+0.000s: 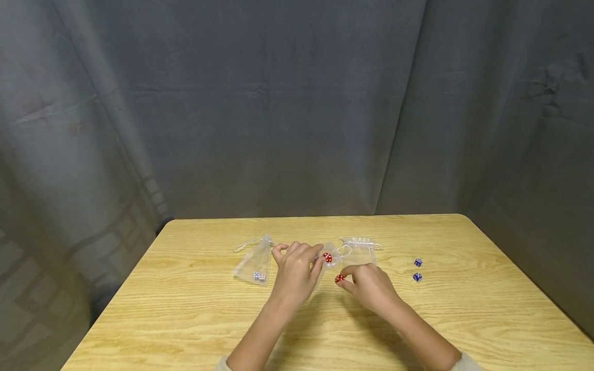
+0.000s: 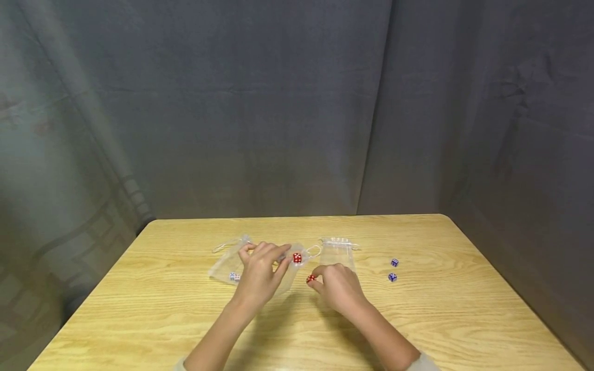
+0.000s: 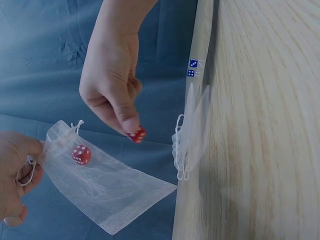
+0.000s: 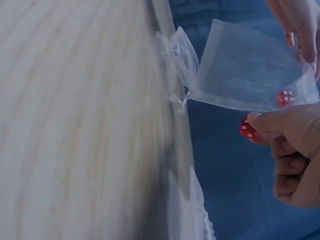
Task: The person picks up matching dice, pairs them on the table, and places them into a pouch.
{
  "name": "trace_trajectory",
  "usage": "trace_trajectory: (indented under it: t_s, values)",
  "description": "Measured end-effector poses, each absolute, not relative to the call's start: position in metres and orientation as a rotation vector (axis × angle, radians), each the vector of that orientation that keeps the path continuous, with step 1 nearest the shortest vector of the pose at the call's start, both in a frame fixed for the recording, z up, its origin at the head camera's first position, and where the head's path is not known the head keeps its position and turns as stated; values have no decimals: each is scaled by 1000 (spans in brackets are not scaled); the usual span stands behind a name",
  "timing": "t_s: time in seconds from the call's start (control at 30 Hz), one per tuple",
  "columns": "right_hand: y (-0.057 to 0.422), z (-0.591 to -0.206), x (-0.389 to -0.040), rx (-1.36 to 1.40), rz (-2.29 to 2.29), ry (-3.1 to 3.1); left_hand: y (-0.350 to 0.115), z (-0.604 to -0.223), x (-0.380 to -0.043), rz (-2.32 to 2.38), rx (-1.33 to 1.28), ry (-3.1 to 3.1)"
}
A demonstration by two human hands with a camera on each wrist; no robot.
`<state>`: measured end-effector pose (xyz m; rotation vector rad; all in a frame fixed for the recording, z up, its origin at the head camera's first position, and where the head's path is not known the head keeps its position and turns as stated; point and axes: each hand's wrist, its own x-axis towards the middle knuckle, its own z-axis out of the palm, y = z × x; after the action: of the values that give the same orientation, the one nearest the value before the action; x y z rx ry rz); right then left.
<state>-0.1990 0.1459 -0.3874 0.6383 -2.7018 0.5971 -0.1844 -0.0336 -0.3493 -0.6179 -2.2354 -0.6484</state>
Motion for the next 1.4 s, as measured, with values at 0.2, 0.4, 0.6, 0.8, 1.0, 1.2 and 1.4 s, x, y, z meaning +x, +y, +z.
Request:
trace_trajectory:
  t_s: [0.2,0.4,0.6,0.8,1.0,1.2,1.4]
  values:
    - [150,-379,-199,513,649,-2643,-33,-350,-185,-657,-618,-2230]
    - [152,-377,-201,487,674,-2553,-32,-350,-185,-656,-618,-2230]
    - [154,-376,-201,485,681,-2481,-32,-350,-185,-661,-619,-2228]
    - [156,-374,-201,477,681,-2425,-33,-350,-185,-674,-618,-2229]
    - [158,-371,-201,482,667,-2358,-33,-350,-184,-666,-616,-2243]
    - [161,-370,-202,456,667,-2305,-32,-350,-183,-672,-609,-2257]
    - [162,-366,-203,411,730,-2264,-32,-351,-183,-669,-609,-2259]
